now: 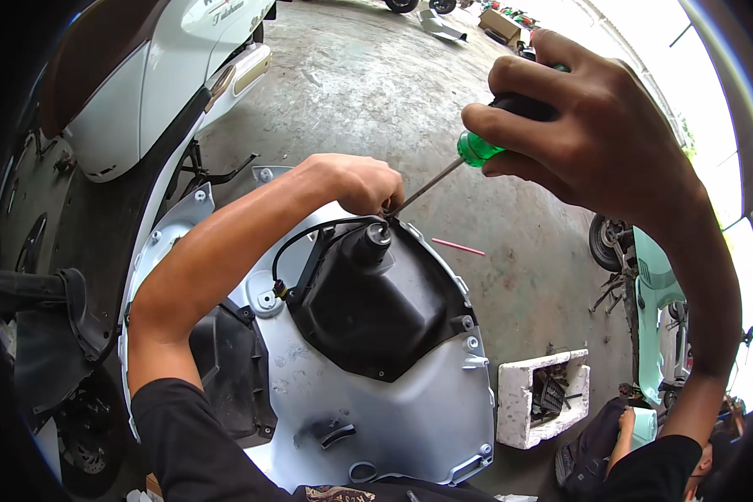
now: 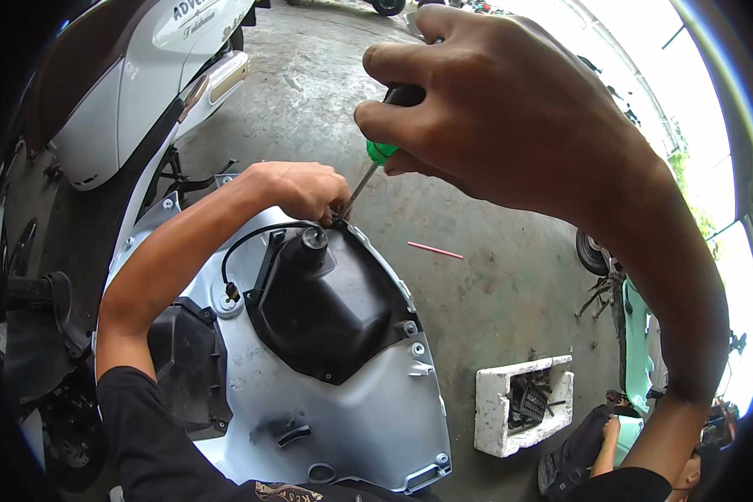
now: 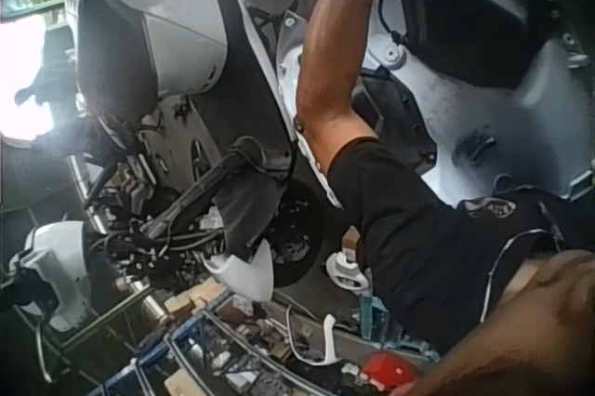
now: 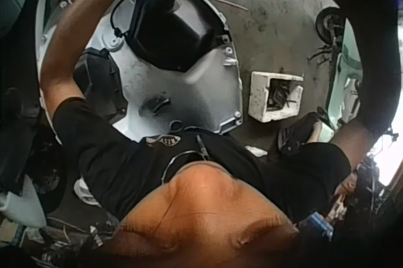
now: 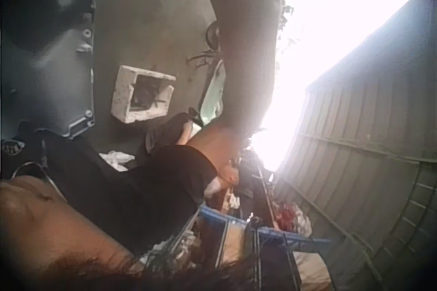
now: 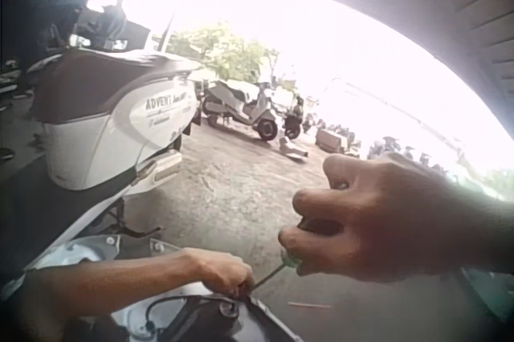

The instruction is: The person uses a screwdriver to unscrew and remove internal components from a silver motorcycle fairing panel, then picks up screws from a metal tray.

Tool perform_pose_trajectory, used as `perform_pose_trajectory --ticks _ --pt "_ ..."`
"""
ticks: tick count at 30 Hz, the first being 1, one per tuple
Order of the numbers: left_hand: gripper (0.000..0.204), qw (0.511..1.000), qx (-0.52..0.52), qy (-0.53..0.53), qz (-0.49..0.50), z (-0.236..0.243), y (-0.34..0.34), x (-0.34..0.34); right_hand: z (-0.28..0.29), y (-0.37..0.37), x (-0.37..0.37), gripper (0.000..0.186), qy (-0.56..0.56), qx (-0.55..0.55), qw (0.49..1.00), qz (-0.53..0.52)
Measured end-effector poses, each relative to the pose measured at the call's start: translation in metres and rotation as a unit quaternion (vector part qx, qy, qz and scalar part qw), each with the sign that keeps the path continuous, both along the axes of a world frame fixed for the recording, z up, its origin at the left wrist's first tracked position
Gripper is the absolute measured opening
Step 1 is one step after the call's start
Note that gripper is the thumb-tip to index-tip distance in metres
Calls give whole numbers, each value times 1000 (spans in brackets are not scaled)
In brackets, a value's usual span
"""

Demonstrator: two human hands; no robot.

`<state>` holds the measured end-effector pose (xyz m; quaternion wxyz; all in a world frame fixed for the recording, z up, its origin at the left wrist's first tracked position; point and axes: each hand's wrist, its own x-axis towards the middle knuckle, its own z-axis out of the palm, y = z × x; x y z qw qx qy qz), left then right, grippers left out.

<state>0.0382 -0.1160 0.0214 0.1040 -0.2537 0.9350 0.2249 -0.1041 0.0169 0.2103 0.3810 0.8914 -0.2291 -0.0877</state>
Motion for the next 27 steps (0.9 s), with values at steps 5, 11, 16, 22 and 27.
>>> perform_pose_trajectory --ticks 5,11,16,22,27 --pt "31 998 0 54 -15 -26 -15 11 -4 -18 -23 40 6 17 999 -37" --pt "28 999 14 47 25 -26 -7 22 -16 1 -12 30 -22 118 970 -212" --pt "26 998 31 55 23 -27 -11 6 -10 0 -13 12 -81 141 975 -151" --pt "28 999 10 39 27 -20 -11 11 -5 -14 -11 15 -57 148 970 -182" --pt "30 999 17 26 26 -19 -11 13 -9 -14 -9 14 -67 136 972 -178"
